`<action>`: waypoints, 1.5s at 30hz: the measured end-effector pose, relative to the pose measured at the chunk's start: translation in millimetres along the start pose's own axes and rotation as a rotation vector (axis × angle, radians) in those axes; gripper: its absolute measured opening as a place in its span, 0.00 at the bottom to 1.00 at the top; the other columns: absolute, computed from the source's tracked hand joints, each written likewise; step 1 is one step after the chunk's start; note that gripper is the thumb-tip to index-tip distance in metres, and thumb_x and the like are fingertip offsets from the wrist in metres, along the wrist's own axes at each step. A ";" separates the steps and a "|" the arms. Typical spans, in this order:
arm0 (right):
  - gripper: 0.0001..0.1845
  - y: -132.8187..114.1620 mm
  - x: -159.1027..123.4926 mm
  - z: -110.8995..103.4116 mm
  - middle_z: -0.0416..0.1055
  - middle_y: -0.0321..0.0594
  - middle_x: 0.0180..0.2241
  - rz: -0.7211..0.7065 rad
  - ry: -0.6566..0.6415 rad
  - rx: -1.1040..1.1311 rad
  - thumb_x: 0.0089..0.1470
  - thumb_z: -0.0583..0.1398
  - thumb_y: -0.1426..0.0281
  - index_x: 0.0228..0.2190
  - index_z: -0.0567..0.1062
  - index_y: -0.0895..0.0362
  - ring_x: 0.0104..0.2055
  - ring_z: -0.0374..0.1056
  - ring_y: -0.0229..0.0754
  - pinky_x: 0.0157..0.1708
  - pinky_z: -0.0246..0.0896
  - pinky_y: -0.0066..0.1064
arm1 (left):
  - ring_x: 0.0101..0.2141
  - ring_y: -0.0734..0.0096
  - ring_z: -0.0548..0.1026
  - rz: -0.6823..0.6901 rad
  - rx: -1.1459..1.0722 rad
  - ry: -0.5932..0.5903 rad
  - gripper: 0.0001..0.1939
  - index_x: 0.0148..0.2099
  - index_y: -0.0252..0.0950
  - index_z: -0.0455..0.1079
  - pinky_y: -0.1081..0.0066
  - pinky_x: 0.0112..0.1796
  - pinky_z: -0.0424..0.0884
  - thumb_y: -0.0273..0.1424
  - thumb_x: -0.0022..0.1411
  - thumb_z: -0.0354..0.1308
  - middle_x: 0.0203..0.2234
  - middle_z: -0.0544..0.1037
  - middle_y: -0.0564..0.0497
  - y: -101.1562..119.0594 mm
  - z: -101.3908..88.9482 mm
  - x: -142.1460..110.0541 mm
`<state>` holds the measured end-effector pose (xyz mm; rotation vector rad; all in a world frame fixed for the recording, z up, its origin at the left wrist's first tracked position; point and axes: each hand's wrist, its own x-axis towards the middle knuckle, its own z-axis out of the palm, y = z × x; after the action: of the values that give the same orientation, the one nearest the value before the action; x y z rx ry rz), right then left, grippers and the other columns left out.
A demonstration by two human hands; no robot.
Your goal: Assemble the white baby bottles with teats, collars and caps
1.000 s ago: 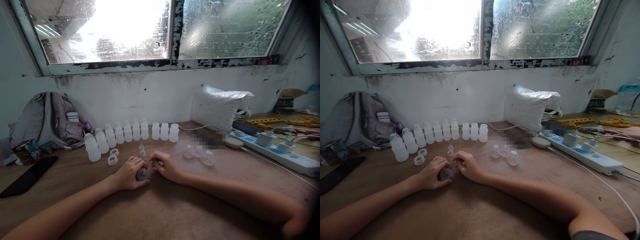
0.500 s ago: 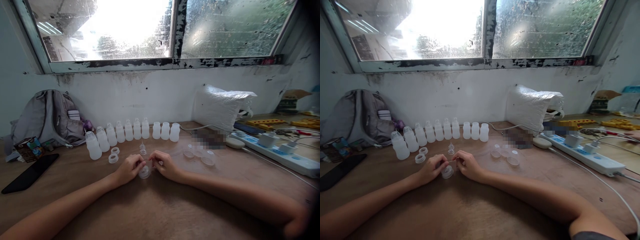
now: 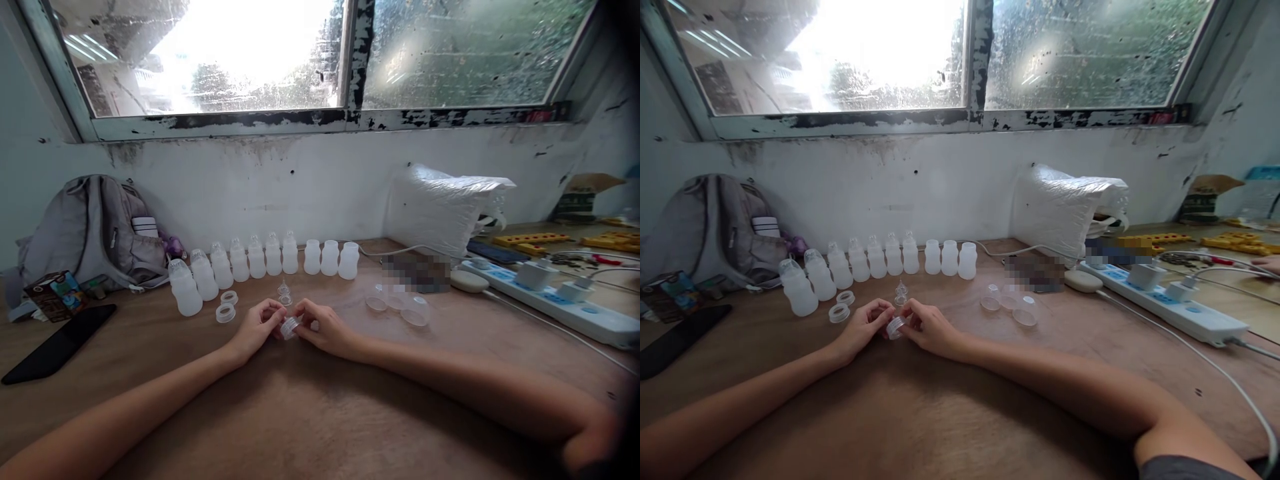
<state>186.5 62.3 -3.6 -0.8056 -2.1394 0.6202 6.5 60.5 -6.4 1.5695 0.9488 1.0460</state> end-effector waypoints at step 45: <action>0.10 14.1 8.3 -1.2 0.60 0.27 0.20 0.183 0.098 0.094 0.41 0.53 0.79 0.30 0.63 0.56 0.19 0.55 0.30 0.19 0.50 0.21 | 0.22 0.75 0.75 -0.109 -0.038 -0.207 0.19 0.50 0.38 0.58 0.79 0.21 0.67 0.41 0.59 0.48 0.36 0.73 0.45 10.4 1.7 -3.5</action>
<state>188.0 78.0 -8.0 -0.9667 -1.9474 0.7533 7.7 54.6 3.0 1.5440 0.8569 0.8038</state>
